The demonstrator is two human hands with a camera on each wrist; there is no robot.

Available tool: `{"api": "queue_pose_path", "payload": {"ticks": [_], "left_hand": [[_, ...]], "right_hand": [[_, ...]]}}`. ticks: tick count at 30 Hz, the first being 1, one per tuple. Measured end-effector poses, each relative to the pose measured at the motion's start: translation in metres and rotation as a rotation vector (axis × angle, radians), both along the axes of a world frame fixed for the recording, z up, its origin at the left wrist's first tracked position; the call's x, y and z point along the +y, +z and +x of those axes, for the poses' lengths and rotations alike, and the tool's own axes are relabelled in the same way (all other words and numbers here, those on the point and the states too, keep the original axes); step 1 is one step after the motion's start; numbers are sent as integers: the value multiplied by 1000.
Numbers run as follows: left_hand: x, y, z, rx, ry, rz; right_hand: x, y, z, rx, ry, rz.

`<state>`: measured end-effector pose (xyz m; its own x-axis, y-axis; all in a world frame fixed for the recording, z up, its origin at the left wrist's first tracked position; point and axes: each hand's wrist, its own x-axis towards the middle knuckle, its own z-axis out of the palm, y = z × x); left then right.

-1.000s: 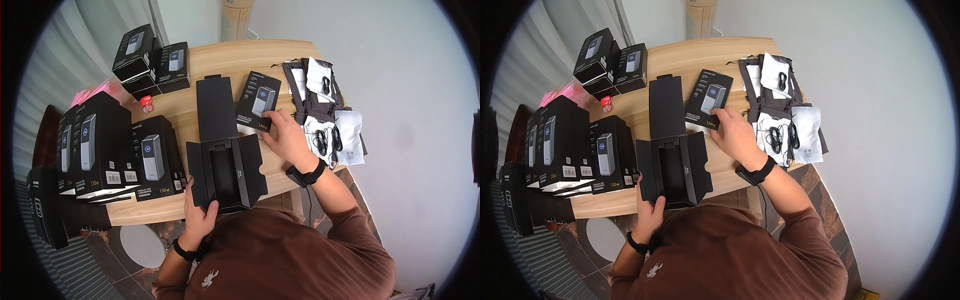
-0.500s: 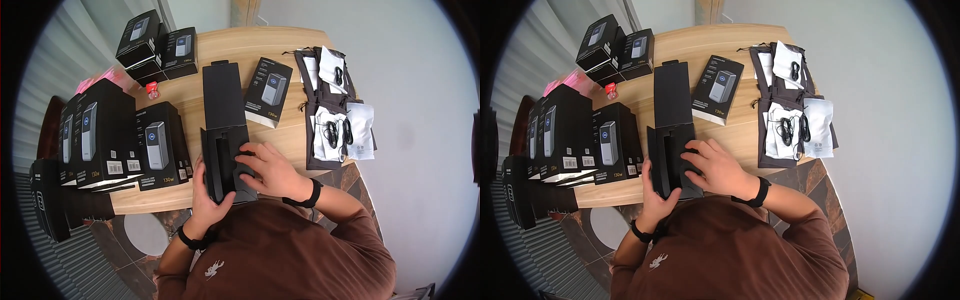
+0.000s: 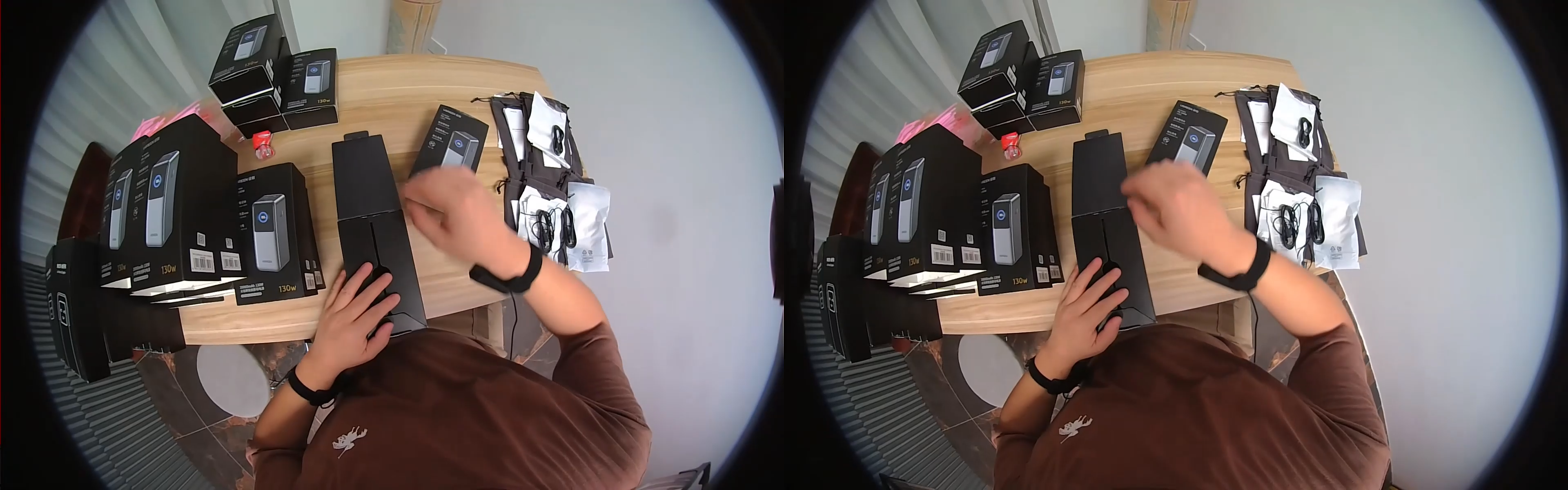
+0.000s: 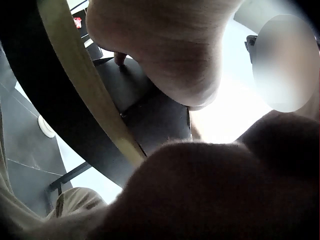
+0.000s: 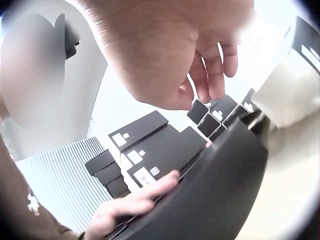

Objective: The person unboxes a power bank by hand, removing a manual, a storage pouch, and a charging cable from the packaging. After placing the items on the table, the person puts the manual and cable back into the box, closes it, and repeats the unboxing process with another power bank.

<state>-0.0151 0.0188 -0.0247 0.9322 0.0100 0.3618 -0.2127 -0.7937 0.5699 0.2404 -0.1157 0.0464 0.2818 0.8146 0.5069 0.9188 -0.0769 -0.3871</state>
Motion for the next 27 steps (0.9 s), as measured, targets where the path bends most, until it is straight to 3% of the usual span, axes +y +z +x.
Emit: {"api": "queue_pose_path", "payload": {"ticks": [3, 9, 12, 15, 18, 21, 24, 27], "left_hand": [[4, -2, -9, -2, -17, 16], [13, -9, -29, -54, -58, -13], [15, -15, -33, -86, -63, -45], [16, -17, -34, -100, -66, -48], [17, -18, -35, -94, -74, -46], [18, -20, -34, -107, -80, -66], [19, -22, -34, -97, -96, -75], [19, -21, -34, -100, -92, -72]], "right_hand": [[30, 8, 30, 86, -115, -113], [86, 8, 44, -29, -256, -702], [106, -15, 66, -71, -273, -715], [126, -22, 86, 275, -196, -715], [131, -19, 96, 394, -89, -767], [127, -10, 88, 236, -233, -709], [130, -26, 91, 250, -187, -806], [133, -19, 91, 289, -233, -726]]}}
